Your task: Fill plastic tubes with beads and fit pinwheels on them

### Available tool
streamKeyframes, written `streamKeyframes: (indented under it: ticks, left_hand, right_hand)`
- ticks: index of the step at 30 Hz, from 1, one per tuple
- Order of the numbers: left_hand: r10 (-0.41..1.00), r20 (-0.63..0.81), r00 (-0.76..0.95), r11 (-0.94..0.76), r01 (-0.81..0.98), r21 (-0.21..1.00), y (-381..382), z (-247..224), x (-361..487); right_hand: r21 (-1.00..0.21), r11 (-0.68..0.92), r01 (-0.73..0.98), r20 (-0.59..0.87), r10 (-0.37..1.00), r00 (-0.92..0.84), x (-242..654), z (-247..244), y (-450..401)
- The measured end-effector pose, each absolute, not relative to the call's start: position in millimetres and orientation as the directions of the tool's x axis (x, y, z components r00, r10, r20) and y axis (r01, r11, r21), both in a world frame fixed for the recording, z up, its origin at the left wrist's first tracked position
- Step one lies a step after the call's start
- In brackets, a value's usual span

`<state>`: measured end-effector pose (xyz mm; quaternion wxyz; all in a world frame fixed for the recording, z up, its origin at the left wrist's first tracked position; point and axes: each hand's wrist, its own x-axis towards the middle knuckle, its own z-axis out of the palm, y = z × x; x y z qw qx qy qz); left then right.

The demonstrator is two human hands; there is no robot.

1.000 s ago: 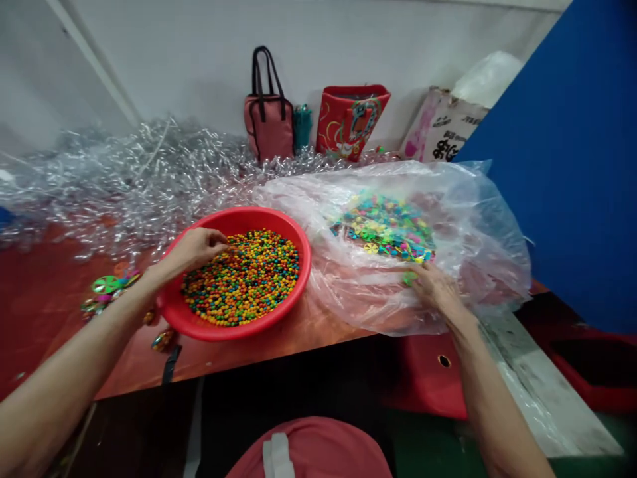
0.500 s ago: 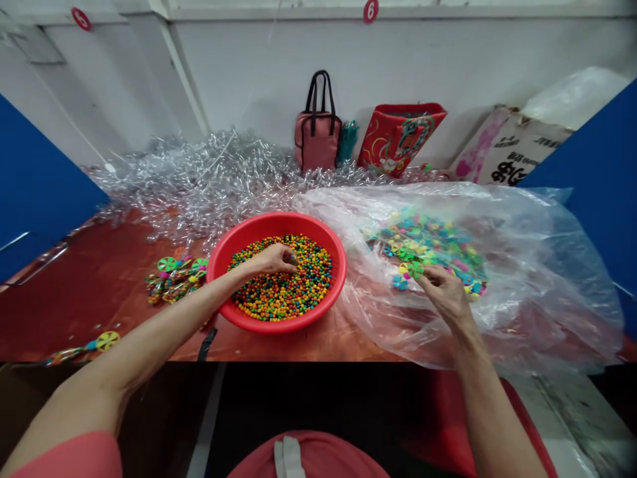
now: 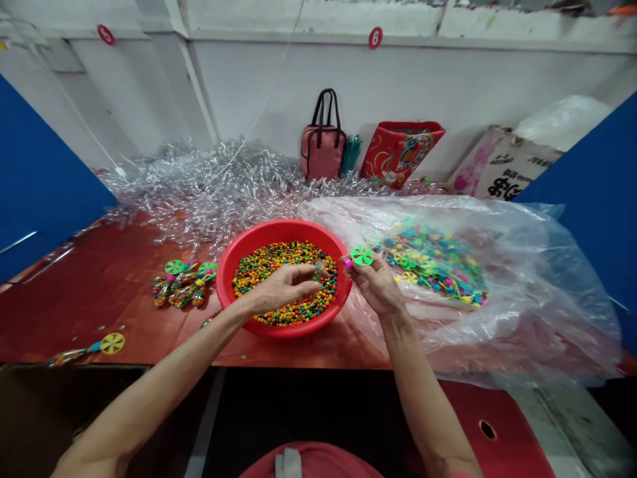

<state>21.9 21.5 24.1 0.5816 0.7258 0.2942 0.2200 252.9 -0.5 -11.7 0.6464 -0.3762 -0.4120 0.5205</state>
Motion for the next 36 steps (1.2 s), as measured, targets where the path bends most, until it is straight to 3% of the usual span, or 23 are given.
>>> streamKeyframes:
  ticks: [5, 10, 19, 25, 27, 31, 33, 36]
  left_hand:
    - [0.649, -0.034, 0.760, -0.041, 0.079, 0.996, -14, 21, 20]
    - [0.656, -0.048, 0.753, 0.116, -0.038, 0.993, -31, 15, 13]
    - [0.729, -0.069, 0.681, 0.133, -0.042, 0.990, -49, 21, 7]
    - [0.738, -0.075, 0.670, 0.177, -0.086, 0.980, -63, 12, -3]
    - [0.783, -0.039, 0.621, 0.099, -0.063, 0.993, -73, 7, -4]
    - [0.938, 0.133, 0.321, -0.167, 0.081, 0.983, -90, -1, -10]
    - [0.921, 0.064, 0.385, -0.066, -0.009, 0.998, -96, -4, -17]
    - [0.696, -0.095, 0.712, 0.309, -0.177, 0.934, -107, -10, -29]
  right_hand:
    - [-0.953, 0.103, -0.284, 0.128, 0.989, -0.070, 222, 1, -12]
    - [-0.973, 0.102, -0.209, 0.134, 0.981, -0.143, 219, 6, -23]
    - [-0.957, 0.288, 0.017, 0.281, 0.943, -0.179, 212, 12, -41]
    - [-0.914, 0.395, 0.089, 0.345, 0.874, -0.342, 215, 15, -51]
    - [-0.869, 0.467, 0.165, 0.394, 0.854, -0.340, 212, 12, -56]
    - [-0.818, 0.502, 0.280, 0.459, 0.864, -0.208, 199, -2, -63]
    - [-0.848, 0.485, 0.216, 0.443, 0.871, -0.213, 194, -7, -66]
    - [-0.868, 0.486, 0.099, 0.429, 0.837, -0.340, 187, -9, -68]
